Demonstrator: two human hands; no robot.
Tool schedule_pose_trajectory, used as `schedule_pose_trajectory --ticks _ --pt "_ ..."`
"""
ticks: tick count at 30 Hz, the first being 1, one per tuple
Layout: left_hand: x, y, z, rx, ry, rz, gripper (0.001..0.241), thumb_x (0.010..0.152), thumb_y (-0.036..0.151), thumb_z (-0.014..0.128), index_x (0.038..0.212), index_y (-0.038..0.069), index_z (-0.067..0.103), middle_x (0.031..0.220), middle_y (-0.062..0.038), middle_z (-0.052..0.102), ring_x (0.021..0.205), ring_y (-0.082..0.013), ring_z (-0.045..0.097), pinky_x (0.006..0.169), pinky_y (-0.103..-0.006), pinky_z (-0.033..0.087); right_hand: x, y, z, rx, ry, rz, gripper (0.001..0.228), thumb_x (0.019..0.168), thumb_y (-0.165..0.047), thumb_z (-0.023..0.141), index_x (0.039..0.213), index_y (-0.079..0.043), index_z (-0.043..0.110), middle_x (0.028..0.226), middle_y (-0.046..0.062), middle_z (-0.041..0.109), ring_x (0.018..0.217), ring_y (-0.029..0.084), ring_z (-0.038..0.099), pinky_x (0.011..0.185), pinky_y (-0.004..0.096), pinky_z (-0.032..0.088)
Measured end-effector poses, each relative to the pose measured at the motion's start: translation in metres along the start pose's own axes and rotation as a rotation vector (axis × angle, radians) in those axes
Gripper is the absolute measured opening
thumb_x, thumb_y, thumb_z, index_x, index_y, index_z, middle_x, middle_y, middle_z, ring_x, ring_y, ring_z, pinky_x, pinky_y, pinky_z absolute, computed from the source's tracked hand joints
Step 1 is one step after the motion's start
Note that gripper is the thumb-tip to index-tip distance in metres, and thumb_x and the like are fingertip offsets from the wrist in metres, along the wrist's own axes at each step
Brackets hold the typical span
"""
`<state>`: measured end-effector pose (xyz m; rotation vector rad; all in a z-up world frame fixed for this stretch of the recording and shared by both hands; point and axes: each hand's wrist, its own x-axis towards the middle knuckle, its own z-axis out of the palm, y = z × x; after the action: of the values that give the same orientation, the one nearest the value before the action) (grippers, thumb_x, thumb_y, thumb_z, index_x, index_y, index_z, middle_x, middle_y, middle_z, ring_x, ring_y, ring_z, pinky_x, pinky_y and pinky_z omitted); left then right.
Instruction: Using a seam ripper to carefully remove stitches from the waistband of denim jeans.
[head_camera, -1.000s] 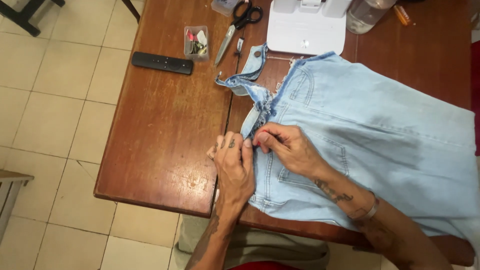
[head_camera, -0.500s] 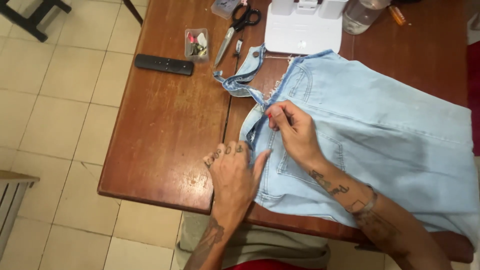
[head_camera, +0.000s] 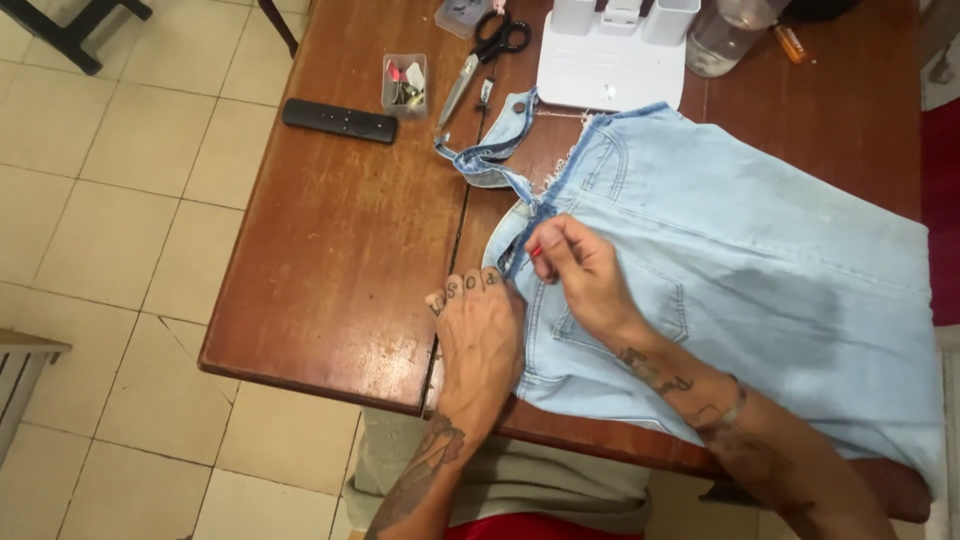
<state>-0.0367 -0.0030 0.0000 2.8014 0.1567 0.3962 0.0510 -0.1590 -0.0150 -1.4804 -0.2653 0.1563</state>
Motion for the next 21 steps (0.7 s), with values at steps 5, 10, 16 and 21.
schedule_pose_trajectory --ticks 5,10,16,21 --pt "-0.005 -0.017 -0.008 -0.413 0.035 -0.020 0.027 0.122 0.019 0.059 0.101 0.009 0.073 0.087 -0.016 0.072 0.094 -0.0463 0.075 0.091 -0.0631 0.053 -0.007 -0.010 -0.002 -0.142 -0.095 -0.014 0.029 0.130 -0.024 0.067 0.116 -0.006 0.085 0.079 0.008 0.075 0.076 0.016 0.066 0.078 0.032 0.058" --pt "-0.009 -0.024 -0.011 -0.629 0.084 -0.145 0.039 0.126 0.026 0.060 0.089 0.014 0.057 0.083 -0.012 0.059 0.088 -0.0409 0.068 0.099 -0.0523 0.046 -0.004 -0.009 -0.005 -0.184 -0.144 -0.010 0.027 0.128 -0.024 0.070 0.117 -0.008 0.088 0.080 0.006 0.080 0.080 0.013 0.067 0.081 0.032 0.059" --pt "-0.009 -0.026 -0.013 -0.666 0.064 -0.149 0.042 0.127 0.027 0.058 0.087 0.015 0.057 0.082 -0.009 0.058 0.086 -0.0359 0.066 0.102 -0.0507 0.044 -0.007 -0.022 0.000 -0.186 -0.185 0.019 0.028 0.127 -0.026 0.071 0.116 -0.009 0.091 0.081 0.005 0.084 0.079 0.011 0.064 0.079 0.030 0.056" --pt "-0.008 -0.024 -0.015 -0.650 0.065 -0.132 0.042 0.128 0.029 0.057 0.089 0.015 0.055 0.084 -0.009 0.057 0.088 -0.0353 0.066 0.102 -0.0508 0.043 -0.005 -0.024 0.000 -0.203 -0.216 0.023 0.028 0.126 -0.026 0.073 0.113 -0.011 0.092 0.082 0.004 0.085 0.078 0.009 0.062 0.076 0.028 0.054"
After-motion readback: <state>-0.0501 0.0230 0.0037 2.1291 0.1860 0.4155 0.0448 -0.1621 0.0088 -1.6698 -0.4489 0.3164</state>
